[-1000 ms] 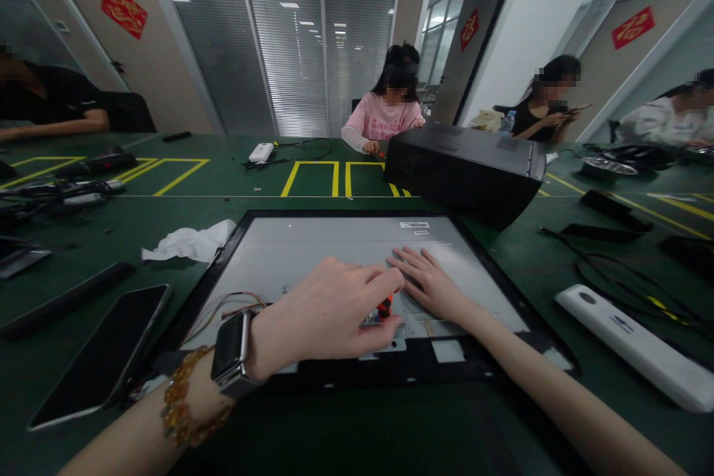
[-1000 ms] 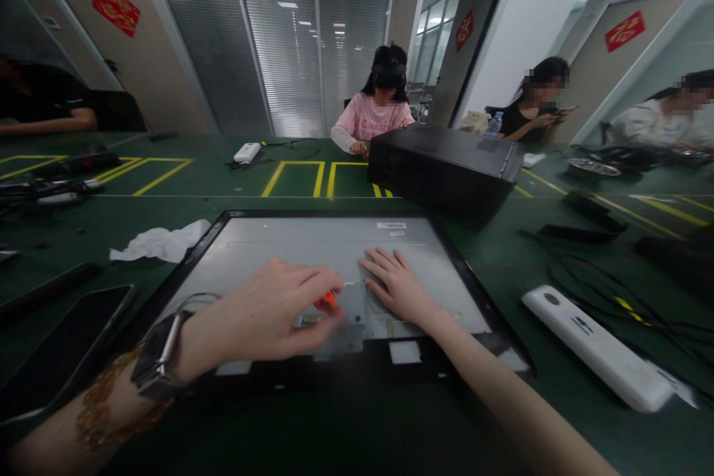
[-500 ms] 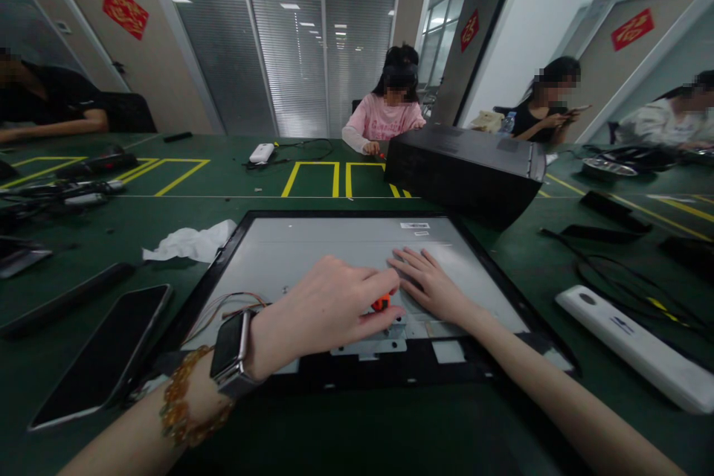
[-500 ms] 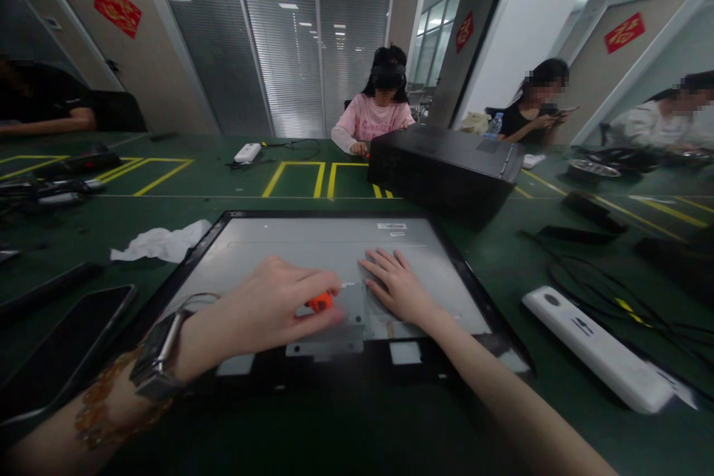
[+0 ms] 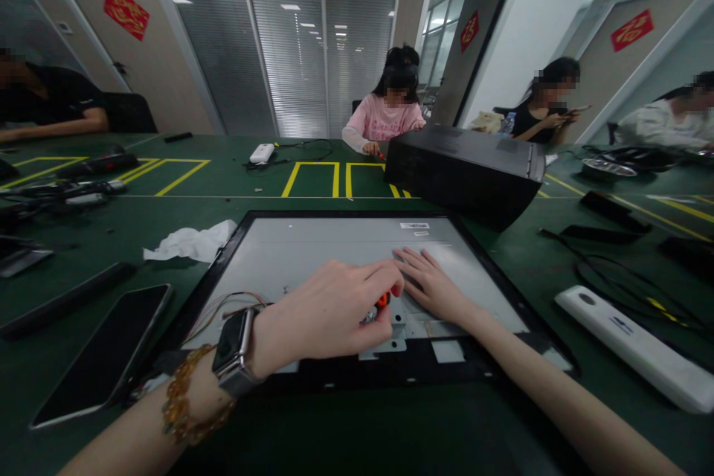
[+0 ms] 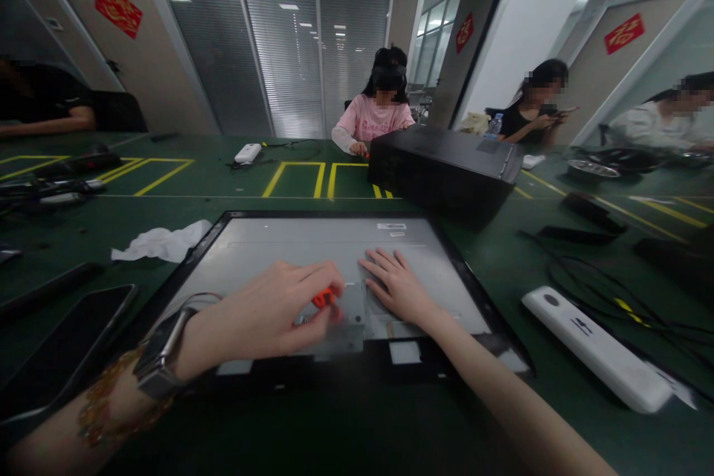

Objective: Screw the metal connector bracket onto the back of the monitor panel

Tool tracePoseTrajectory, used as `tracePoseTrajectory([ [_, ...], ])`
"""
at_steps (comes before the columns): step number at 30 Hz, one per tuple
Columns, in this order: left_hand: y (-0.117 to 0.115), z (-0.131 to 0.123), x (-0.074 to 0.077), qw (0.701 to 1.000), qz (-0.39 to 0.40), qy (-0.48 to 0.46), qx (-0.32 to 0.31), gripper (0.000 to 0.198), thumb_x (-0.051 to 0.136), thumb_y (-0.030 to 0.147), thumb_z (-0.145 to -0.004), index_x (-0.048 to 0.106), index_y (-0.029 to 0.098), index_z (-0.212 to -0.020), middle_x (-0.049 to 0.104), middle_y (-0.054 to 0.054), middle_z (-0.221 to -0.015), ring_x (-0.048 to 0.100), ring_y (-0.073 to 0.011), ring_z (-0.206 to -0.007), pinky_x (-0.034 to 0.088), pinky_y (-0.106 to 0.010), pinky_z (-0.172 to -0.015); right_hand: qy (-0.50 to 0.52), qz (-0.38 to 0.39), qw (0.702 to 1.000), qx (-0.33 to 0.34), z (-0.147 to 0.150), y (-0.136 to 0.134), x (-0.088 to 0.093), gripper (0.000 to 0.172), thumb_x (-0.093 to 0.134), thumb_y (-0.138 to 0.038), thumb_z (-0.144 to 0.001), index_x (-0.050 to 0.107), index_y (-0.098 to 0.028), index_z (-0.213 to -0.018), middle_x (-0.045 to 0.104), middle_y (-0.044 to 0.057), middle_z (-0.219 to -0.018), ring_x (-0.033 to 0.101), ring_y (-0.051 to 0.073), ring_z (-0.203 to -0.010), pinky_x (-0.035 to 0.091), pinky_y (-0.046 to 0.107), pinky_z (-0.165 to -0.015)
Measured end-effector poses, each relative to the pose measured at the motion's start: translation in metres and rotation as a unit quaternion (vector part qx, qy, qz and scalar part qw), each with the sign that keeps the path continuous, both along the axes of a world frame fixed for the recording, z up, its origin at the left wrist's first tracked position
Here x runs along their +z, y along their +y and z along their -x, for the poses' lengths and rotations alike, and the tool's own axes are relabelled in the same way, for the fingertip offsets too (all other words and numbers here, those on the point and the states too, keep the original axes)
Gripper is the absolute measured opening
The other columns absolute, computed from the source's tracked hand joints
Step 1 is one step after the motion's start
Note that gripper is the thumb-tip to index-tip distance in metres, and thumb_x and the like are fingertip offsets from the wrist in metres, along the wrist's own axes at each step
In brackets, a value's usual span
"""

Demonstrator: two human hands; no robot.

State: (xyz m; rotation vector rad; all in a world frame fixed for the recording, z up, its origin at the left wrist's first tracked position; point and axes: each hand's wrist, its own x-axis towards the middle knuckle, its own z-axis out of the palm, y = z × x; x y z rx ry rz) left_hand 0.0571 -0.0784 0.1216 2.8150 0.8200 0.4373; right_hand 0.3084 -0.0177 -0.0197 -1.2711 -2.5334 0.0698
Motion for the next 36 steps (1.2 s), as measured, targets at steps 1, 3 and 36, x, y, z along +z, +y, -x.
tracePoseTrajectory([
  [1, 0.001, 0.000, -0.001, 1.000, -0.002, 0.000, 0.004, 0.014, 0.048, 0.019, -0.086, 0.051, 0.017, -0.099, 0.063, 0.000, -0.089, 0.054, -0.0101, -0.060, 0.040, -0.024, -0.057, -0.001, 0.001, 1.000, -0.001, 0.000, 0.000, 0.001, 0.044, 0.041, -0.033, -0.096, 0.045, -0.024, -0.139, 0.044, 0.010, -0.146, 0.035, 0.028, -0.137, 0.026, 0.058, -0.110],
  [3, 0.002, 0.000, -0.002, 1.000, -0.016, 0.004, 0.011, 0.011, 0.047, 0.022, -0.089, 0.051, 0.018, -0.098, 0.064, 0.001, -0.085, 0.053, -0.0097, -0.056, 0.038, -0.024, -0.054, 0.000, 0.001, 1.000, -0.003, 0.001, -0.001, 0.002, 0.044, 0.041, -0.032, -0.096, 0.046, -0.024, -0.138, 0.044, 0.010, -0.146, 0.035, 0.028, -0.137, 0.027, 0.057, -0.110],
  [36, 0.008, 0.000, -0.014, 0.986, -0.153, 0.038, 0.049, 0.040, 0.034, 0.047, -0.100, 0.054, 0.016, -0.085, 0.059, 0.001, -0.059, 0.053, -0.0123, -0.047, 0.025, -0.026, -0.045, 0.003, 0.010, 1.000, -0.003, -0.001, 0.001, 0.000, 0.045, 0.040, -0.032, -0.096, 0.044, -0.025, -0.140, 0.042, 0.010, -0.148, 0.033, 0.027, -0.139, 0.023, 0.056, -0.112],
])
